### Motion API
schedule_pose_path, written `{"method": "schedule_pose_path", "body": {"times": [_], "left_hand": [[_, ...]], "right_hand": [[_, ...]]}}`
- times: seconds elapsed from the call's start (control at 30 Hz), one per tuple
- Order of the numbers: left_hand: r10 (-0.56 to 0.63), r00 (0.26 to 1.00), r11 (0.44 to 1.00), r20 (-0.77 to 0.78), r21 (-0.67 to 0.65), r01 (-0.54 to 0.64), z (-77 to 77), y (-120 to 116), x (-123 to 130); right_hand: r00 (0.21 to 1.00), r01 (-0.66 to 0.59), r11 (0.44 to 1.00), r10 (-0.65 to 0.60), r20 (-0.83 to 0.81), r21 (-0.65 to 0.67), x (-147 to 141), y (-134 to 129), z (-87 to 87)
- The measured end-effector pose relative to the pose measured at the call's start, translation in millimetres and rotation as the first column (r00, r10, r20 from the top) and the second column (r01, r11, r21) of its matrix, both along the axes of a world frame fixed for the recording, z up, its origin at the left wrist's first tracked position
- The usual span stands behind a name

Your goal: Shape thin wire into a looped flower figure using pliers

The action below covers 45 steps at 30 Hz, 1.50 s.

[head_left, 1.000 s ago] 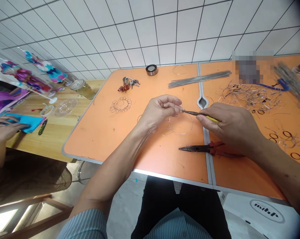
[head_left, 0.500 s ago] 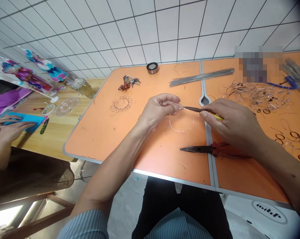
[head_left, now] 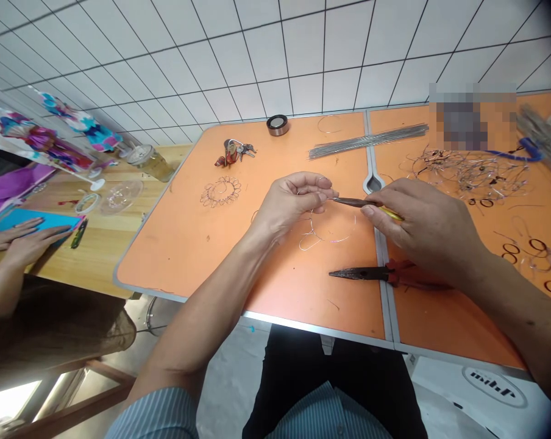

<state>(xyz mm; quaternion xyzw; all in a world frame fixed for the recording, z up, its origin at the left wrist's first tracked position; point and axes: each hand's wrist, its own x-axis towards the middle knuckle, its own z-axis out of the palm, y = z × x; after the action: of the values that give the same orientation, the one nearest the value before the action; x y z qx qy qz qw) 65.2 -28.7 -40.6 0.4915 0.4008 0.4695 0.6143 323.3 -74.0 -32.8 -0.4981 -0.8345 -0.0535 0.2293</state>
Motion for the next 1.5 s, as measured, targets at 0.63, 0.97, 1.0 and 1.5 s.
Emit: {"method": "schedule_pose_path", "body": {"times": [0.63, 0.97, 1.0, 1.5], "left_hand": [[-0.008, 1.000, 0.998, -0.001, -0.066, 0.008, 11.3, -2.6, 4.4], [0.006, 1.000, 0.997, -0.022, -0.077, -0.008, 12.9, -3.4, 3.3], [0.003, 1.000, 0.997, -0.026, -0.075, -0.005, 12.1, -3.0, 2.8], [-0.017, 0.998, 0.999, -0.060, -0.038, 0.015, 11.4, -2.9, 1.3]], "right_hand": [[1.000, 0.003, 1.000, -0.003, -0.023, -0.017, 0.3, 2.0, 0.1], [0.998, -0.008, 0.999, 0.006, -0.057, -0.037, 1.5, 3.0, -0.3], [0.998, -0.009, 0.999, 0.006, -0.062, -0.040, 1.7, 3.3, -0.6], [0.995, -0.019, 0.998, 0.012, -0.094, -0.068, 2.8, 4.9, -0.1]]}}
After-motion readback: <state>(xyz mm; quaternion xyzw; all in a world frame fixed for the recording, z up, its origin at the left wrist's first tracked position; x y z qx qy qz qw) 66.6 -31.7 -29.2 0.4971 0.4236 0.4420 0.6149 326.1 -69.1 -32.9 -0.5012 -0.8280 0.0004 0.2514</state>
